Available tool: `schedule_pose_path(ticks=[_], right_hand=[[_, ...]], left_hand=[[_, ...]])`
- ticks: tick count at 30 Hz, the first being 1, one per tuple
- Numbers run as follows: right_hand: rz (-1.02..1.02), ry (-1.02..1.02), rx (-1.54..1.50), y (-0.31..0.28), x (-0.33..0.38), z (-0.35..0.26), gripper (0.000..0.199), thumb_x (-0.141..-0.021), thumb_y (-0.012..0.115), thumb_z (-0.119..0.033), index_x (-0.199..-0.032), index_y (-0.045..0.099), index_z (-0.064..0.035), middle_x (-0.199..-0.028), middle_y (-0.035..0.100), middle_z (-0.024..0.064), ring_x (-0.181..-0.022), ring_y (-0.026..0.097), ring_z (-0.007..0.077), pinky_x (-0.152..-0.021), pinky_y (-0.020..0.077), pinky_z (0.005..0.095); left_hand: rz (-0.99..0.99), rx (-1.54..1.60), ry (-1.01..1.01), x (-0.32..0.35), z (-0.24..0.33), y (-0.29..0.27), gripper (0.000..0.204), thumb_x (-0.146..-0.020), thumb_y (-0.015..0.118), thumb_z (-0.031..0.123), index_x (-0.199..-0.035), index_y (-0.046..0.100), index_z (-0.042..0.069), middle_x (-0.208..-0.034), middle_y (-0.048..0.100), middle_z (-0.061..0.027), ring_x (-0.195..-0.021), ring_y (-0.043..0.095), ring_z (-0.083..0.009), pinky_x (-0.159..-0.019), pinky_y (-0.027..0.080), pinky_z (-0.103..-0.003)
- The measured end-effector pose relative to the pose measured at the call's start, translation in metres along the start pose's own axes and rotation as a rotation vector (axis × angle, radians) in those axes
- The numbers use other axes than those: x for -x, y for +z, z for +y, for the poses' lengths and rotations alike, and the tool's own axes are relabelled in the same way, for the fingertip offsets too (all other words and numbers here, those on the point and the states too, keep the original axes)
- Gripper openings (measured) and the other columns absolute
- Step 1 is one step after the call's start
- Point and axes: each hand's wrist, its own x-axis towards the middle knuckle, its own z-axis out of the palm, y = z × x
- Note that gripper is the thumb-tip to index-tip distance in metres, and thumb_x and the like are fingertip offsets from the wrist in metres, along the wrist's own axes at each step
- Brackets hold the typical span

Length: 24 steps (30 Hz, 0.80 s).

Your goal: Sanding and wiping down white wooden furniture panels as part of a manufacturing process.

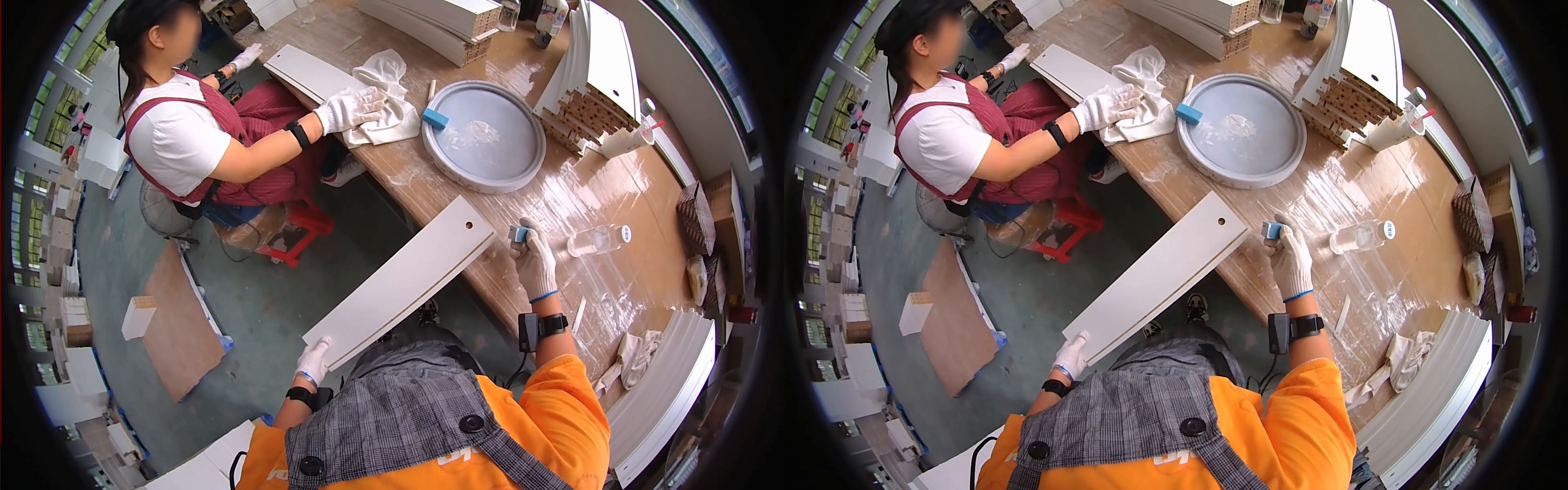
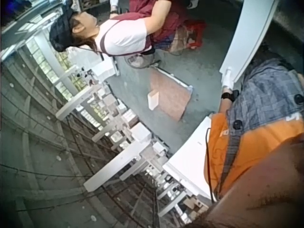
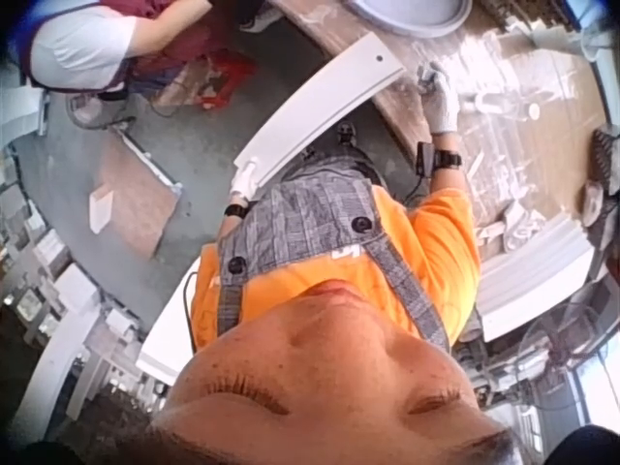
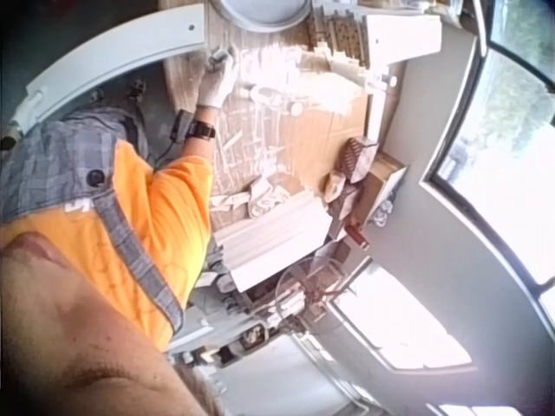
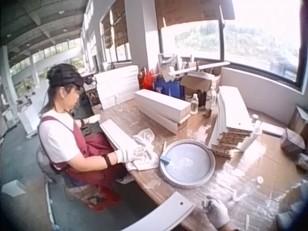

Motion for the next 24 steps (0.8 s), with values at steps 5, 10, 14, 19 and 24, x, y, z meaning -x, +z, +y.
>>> schedule_pose_path(ticks=[5, 10, 14, 19, 24], right_hand=[[-0.033, 0.114, -0.284, -0.005, 0.004, -0.005, 0.039, -0.103, 0.054, -0.023, -0.136, 0.051, -0.0022, -0.107, 0.065, 0.0099, -0.081, 0.060, 0.0158, -0.070, 0.0509, 0.0277], [-0.028, 0.115, -0.219, -0.012, 0.000, -0.009, 0.035, -0.102, 0.054, -0.021, -0.129, 0.053, 0.0005, -0.108, 0.065, 0.0111, -0.086, 0.062, 0.0168, -0.072, 0.0511, 0.0289], [0.064, 0.110, 0.043, -0.020, -0.009, -0.012, 0.035, -0.099, 0.061, -0.018, -0.128, 0.054, 0.0001, -0.109, 0.065, 0.0123, -0.093, 0.064, 0.0202, -0.074, 0.0509, 0.0306], [0.090, -0.117, 0.704, -0.011, -0.008, -0.015, 0.039, -0.091, 0.068, -0.012, -0.127, 0.057, 0.0011, -0.113, 0.065, 0.0122, -0.102, 0.065, 0.0227, -0.085, 0.0534, 0.0342], [-0.051, -0.487, 1.406, 0.014, 0.005, -0.024, 0.044, -0.080, 0.074, -0.007, -0.123, 0.063, -0.0059, -0.117, 0.065, 0.0128, -0.109, 0.063, 0.0298, -0.092, 0.0522, 0.0384]], left_hand=[[0.008, -0.006, -0.036, 0.005, 0.006, 0.002, 0.057, -0.090, 0.076, 0.028, -0.133, 0.051, 0.000, -0.119, 0.062, -0.0112, -0.100, 0.066, -0.0236, -0.077, 0.057, -0.037], [-0.032, 0.029, -0.014, 0.007, 0.006, 0.005, 0.056, -0.091, 0.075, 0.028, -0.132, 0.051, -0.003, -0.119, 0.061, -0.0133, -0.097, 0.066, -0.0238, -0.075, 0.058, -0.036], [-0.032, -0.008, 0.030, -0.004, -0.004, -0.003, 0.060, -0.091, 0.074, 0.033, -0.132, 0.050, -0.003, -0.118, 0.061, -0.0143, -0.096, 0.067, -0.0239, -0.072, 0.057, -0.035], [-0.026, -0.141, 0.020, -0.024, -0.012, -0.016, 0.066, -0.088, 0.075, 0.040, -0.130, 0.052, -0.005, -0.117, 0.061, -0.0152, -0.094, 0.066, -0.0221, -0.069, 0.055, -0.035], [0.012, -0.113, -0.004, -0.014, -0.008, -0.011, 0.065, -0.088, 0.075, 0.041, -0.131, 0.054, -0.004, -0.118, 0.062, -0.0140, -0.095, 0.065, -0.0226, -0.072, 0.055, -0.038]])
